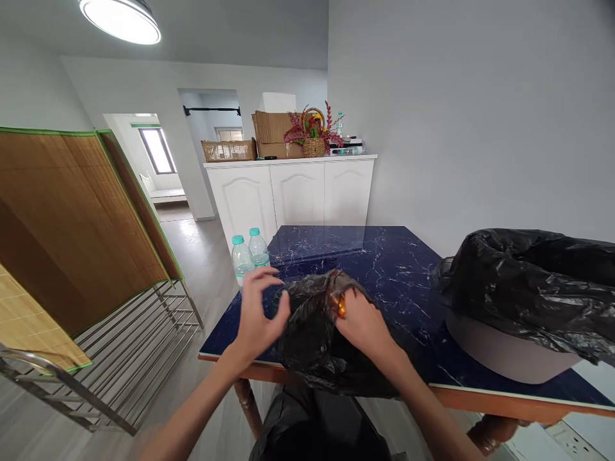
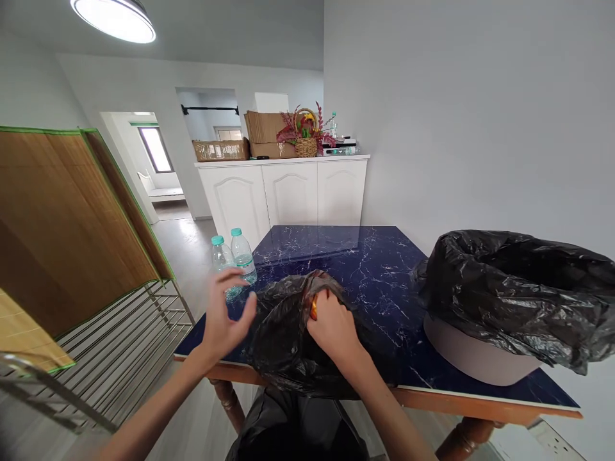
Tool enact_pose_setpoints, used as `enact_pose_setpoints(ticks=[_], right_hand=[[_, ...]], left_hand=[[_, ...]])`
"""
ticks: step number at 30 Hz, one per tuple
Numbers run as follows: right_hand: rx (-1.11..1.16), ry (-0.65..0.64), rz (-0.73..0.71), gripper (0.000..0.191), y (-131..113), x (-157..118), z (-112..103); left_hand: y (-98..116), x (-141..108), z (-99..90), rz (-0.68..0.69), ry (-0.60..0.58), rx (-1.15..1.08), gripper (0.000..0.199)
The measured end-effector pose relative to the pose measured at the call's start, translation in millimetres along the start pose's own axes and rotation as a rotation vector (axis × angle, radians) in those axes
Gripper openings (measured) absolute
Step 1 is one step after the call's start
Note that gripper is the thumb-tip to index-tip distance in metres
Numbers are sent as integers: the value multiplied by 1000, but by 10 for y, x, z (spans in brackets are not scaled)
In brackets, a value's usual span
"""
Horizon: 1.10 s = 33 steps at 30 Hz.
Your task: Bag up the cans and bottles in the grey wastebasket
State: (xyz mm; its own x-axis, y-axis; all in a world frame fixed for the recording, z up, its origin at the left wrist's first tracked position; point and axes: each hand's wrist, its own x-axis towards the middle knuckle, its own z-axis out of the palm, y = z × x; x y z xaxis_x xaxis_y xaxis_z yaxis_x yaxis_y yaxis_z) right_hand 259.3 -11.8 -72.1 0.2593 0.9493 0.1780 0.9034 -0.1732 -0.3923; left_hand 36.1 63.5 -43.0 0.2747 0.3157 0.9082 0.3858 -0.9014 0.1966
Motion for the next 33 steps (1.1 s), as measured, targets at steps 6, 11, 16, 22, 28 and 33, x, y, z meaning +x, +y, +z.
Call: enact_pose_setpoints(ticks=[6, 11, 16, 22, 28, 33], right_hand=[[212, -14, 51, 55, 379, -721, -423], [408, -104, 45, 60, 407, -1112, -693], [708, -197, -95, 64, 358, -1138, -778], [448, -272, -143, 52, 595, -947, -215], [73, -66, -168, 45, 647, -525, 228], [40, 26, -73, 36, 634, -97, 255]], left_hand=[[779, -35, 42, 310, -669, -223, 44], [1000, -104, 158, 289, -755, -283, 84], [836, -168, 72, -43, -646, -344, 72], [-161, -335, -240, -690, -76, -268, 68], [-1006, -573, -381, -926, 166, -36, 75], [-1354, -731, -290, -972, 126, 62, 76]])
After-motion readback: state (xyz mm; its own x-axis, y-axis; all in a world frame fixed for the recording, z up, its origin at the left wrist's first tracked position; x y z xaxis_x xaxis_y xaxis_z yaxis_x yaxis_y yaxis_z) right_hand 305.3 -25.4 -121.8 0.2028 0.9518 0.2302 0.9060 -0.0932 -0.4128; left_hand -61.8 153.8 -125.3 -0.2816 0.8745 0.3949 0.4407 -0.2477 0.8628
